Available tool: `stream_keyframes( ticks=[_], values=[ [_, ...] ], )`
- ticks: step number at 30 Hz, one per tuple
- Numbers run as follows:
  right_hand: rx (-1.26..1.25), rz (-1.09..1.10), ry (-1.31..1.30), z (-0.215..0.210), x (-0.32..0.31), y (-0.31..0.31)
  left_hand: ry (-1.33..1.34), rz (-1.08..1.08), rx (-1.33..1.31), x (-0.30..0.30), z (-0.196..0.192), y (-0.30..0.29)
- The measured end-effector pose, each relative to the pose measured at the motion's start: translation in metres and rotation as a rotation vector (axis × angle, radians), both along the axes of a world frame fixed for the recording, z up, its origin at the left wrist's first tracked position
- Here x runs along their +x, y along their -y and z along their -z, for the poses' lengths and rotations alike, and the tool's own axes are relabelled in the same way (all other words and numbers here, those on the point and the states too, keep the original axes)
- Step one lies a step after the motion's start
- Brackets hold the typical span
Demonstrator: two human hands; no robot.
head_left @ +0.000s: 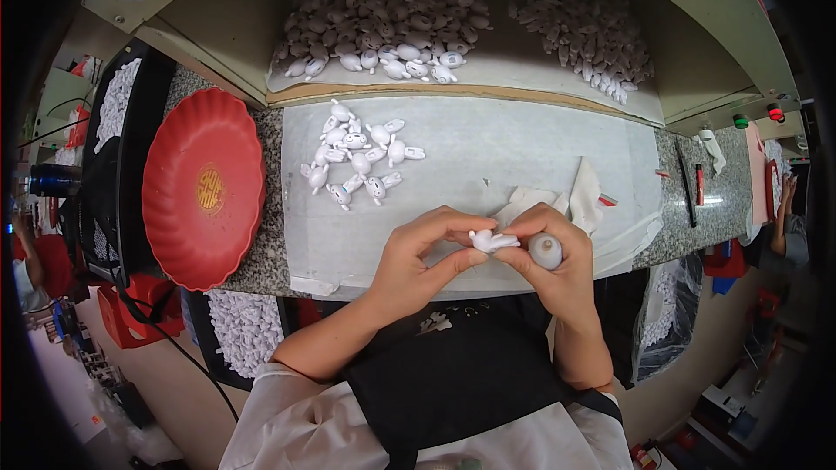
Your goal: Assembling small ceramic parts by applying glue from a bottle.
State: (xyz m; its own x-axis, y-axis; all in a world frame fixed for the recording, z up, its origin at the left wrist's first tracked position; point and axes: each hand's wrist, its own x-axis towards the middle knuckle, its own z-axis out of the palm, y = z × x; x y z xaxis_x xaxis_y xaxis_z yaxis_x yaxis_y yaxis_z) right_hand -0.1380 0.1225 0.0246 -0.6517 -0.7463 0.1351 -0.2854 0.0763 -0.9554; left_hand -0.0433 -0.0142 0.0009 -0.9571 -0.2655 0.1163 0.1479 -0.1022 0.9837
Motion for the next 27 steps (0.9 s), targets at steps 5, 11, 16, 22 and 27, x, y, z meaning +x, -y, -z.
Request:
stream_keyframes(
  ticks=[5,11,16,22,27],
  values=[
    [-0.102,0.107,0.378,-0.007,0.006,0.002,0.136,0.145,0.492,-0.002,-0.002,0.002],
    [-0.017,0.126,0.454,-0.007,0.005,0.004,0.167,0.13,0.566,-0.001,0.001,-0.002],
    [-0.017,0.138,0.445,-0.009,0.004,0.004,0.175,0.001,0.42,0.0,0.0,-0.005],
    [-0.005,0.086,0.173,-0.006,0.004,-0.005,-0.046,-0.013,-0.17,0.002,0.001,0.003],
    [0.009,0.037,0.2,-0.005,-0.001,-0.005,0.094,0.04,0.134,0.003,-0.002,0.0]
  ],
)
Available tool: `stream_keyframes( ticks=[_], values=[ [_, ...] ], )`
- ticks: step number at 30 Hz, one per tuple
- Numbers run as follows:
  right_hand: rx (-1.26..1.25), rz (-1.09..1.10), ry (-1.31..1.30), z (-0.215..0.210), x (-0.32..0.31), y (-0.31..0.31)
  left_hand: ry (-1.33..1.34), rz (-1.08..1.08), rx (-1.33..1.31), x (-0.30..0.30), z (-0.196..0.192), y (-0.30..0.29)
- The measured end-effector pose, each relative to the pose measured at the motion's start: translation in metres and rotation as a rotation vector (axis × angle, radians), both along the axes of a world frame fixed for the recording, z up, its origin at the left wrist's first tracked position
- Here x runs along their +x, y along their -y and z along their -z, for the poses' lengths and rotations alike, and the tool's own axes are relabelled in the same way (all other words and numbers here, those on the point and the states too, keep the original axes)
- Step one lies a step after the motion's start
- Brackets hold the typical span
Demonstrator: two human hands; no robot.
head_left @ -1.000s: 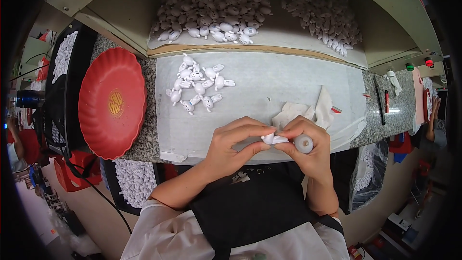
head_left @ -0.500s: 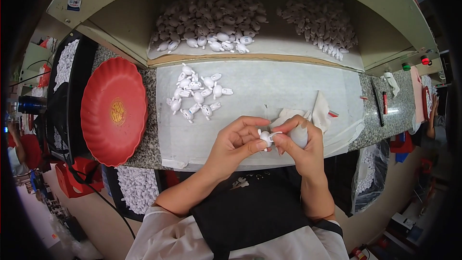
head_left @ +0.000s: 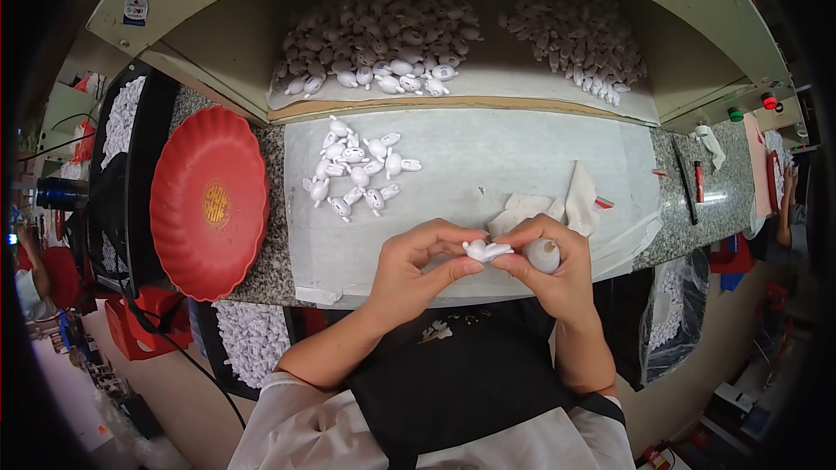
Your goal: Assembling small ceramic parts by applying glue from a bottle.
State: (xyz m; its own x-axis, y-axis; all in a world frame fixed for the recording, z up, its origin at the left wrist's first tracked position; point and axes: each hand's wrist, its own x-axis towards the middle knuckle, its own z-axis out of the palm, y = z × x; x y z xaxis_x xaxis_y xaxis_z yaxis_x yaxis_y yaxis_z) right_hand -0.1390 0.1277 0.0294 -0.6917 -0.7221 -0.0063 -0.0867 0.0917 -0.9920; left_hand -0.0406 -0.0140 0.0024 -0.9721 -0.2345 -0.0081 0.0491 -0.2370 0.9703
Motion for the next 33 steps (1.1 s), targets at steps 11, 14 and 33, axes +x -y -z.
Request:
stream_keyframes(
  ticks=[11,14,33],
  values=[
    [-0.137,0.007,0.288,0.001,-0.005,0.001,0.175,0.136,0.662,-0.006,0.005,-0.005],
    [-0.127,0.006,0.296,0.001,-0.006,0.001,0.158,0.123,0.664,-0.007,0.007,-0.004],
    [0.022,0.01,0.165,0.025,0.005,0.012,0.033,0.024,-0.419,-0.005,-0.013,0.026]
  ],
)
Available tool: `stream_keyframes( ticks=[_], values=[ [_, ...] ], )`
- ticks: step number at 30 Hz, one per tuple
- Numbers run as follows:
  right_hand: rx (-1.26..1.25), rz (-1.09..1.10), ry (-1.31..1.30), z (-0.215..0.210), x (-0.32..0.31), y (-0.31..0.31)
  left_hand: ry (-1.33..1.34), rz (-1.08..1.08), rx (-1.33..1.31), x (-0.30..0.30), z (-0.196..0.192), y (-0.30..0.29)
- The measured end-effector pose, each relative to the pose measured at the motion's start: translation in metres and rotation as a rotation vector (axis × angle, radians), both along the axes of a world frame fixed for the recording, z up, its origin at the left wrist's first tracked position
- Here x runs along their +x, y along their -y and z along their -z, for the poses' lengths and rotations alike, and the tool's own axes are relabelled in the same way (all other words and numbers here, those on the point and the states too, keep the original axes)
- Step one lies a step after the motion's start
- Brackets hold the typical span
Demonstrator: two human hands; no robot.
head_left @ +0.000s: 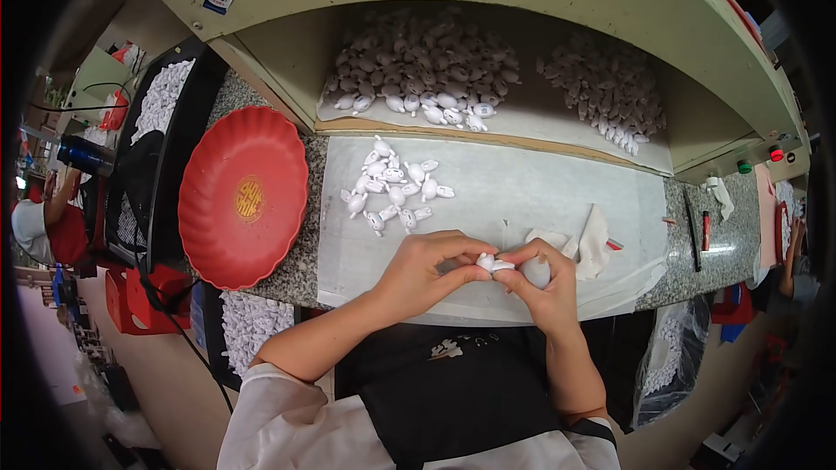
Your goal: Assembling small ceramic parts by applying glue from a bottle.
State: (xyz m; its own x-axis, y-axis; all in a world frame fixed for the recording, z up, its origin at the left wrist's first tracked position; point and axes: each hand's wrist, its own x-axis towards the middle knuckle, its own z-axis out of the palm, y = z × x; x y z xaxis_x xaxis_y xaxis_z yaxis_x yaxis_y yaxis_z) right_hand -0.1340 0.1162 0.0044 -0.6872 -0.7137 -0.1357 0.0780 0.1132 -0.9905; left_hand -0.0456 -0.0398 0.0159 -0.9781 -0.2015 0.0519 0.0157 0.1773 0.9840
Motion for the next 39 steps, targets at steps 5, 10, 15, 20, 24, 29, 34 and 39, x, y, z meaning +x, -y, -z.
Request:
stream_keyframes(
  ticks=[5,10,15,20,24,29,34,39],
  values=[
    [-0.058,0.042,-0.095,0.006,0.002,0.01,-0.014,-0.083,-0.631,-0.009,-0.007,0.026],
    [-0.095,0.121,-0.053,0.006,-0.007,-0.001,0.053,-0.144,-0.884,-0.02,-0.009,0.049],
    [-0.174,0.268,-0.127,0.015,-0.012,-0.008,-0.214,-0.192,-0.947,-0.08,-0.015,0.041],
    [-0.181,0.292,-0.238,0.014,-0.007,-0.01,-0.247,-0.333,-1.184,-0.191,0.019,0.06],
    [-0.165,0.313,-0.34,0.016,-0.005,-0.009,0.026,-0.359,-1.435,-0.22,0.028,0.067],
    [-0.384,0.398,-0.355,0.026,-0.011,-0.012,-0.107,-0.27,-0.532,-0.17,-0.012,0.049],
    [-0.425,0.42,-0.067,0.016,-0.009,-0.02,0.094,0.011,0.728,-0.076,-0.025,0.019],
    [-0.377,0.391,-0.026,-0.009,-0.006,-0.03,0.164,0.001,0.97,-0.022,-0.01,0.001]
  ],
)
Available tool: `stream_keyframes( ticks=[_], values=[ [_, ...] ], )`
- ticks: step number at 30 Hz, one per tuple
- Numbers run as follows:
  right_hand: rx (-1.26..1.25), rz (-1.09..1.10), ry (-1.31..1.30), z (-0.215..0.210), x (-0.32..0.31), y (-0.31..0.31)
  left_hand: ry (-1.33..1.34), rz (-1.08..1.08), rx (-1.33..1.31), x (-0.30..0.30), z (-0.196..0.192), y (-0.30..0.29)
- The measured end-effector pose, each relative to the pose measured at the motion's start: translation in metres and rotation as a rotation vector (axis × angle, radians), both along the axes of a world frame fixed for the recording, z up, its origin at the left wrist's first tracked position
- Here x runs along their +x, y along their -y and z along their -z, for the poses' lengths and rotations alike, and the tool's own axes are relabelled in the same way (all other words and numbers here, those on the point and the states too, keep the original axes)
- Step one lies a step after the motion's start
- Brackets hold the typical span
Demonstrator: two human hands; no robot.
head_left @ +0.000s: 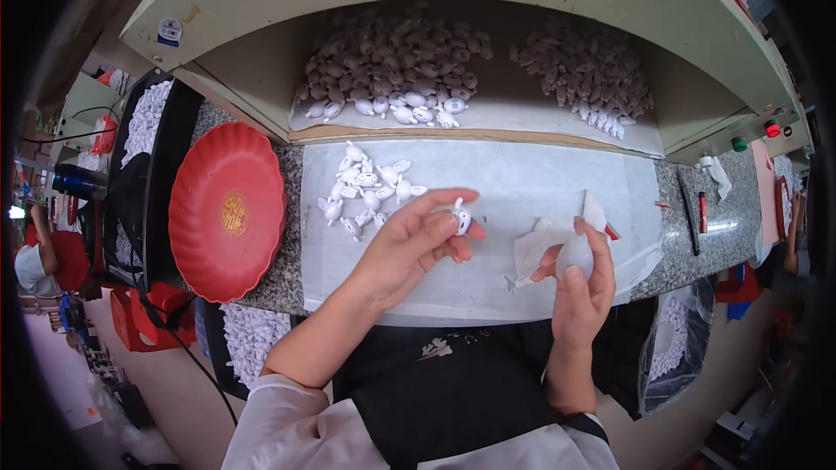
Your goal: Assembling small ceramic parts by applying glue from a bottle.
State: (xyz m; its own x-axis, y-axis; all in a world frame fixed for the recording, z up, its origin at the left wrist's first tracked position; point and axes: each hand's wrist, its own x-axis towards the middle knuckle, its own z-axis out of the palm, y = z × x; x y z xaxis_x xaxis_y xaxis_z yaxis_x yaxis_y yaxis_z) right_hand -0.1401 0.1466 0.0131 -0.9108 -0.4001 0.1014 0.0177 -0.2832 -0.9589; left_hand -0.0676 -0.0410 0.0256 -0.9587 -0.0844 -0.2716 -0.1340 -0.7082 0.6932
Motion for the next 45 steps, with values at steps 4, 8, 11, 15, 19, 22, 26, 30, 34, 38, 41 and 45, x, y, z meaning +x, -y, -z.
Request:
stream_keyframes(
  ticks=[4,8,11,15,19,22,26,30,34,38,41,45],
  values=[
    [-0.083,0.004,0.037,-0.003,0.002,-0.002,-0.068,0.097,0.117,0.014,0.026,-0.007],
    [-0.294,0.053,0.176,0.002,0.002,-0.005,-0.196,0.218,0.38,0.018,0.039,-0.005],
    [-0.377,0.132,0.253,-0.003,0.004,-0.005,-0.037,0.044,0.232,0.021,0.03,-0.019],
    [-0.386,0.189,0.225,-0.014,0.012,0.0,-0.111,-0.013,0.287,0.025,0.039,-0.022],
    [-0.247,0.192,0.004,-0.015,0.016,-0.002,-0.1,-0.06,0.004,0.024,0.032,-0.025],
    [-0.161,0.201,-0.174,-0.017,0.021,0.003,-0.096,-0.04,-0.032,0.026,0.03,-0.025],
    [-0.002,0.203,-0.368,-0.022,0.027,0.006,-0.134,-0.01,0.018,0.027,0.029,-0.027],
    [0.074,0.2,-0.469,-0.023,0.033,0.009,-0.137,0.018,0.02,0.028,0.029,-0.026],
    [-0.005,0.08,-0.504,-0.024,0.03,0.006,-0.148,0.052,0.05,0.027,0.031,-0.027],
    [0.023,0.06,-0.551,-0.022,0.03,0.005,-0.143,0.029,0.014,0.027,0.029,-0.028],
    [0.036,0.05,-0.561,-0.02,0.029,0.005,-0.129,0.032,0.014,0.027,0.03,-0.028],
    [0.046,0.03,-0.57,-0.02,0.029,0.005,-0.123,0.035,0.01,0.028,0.029,-0.028]
  ],
)
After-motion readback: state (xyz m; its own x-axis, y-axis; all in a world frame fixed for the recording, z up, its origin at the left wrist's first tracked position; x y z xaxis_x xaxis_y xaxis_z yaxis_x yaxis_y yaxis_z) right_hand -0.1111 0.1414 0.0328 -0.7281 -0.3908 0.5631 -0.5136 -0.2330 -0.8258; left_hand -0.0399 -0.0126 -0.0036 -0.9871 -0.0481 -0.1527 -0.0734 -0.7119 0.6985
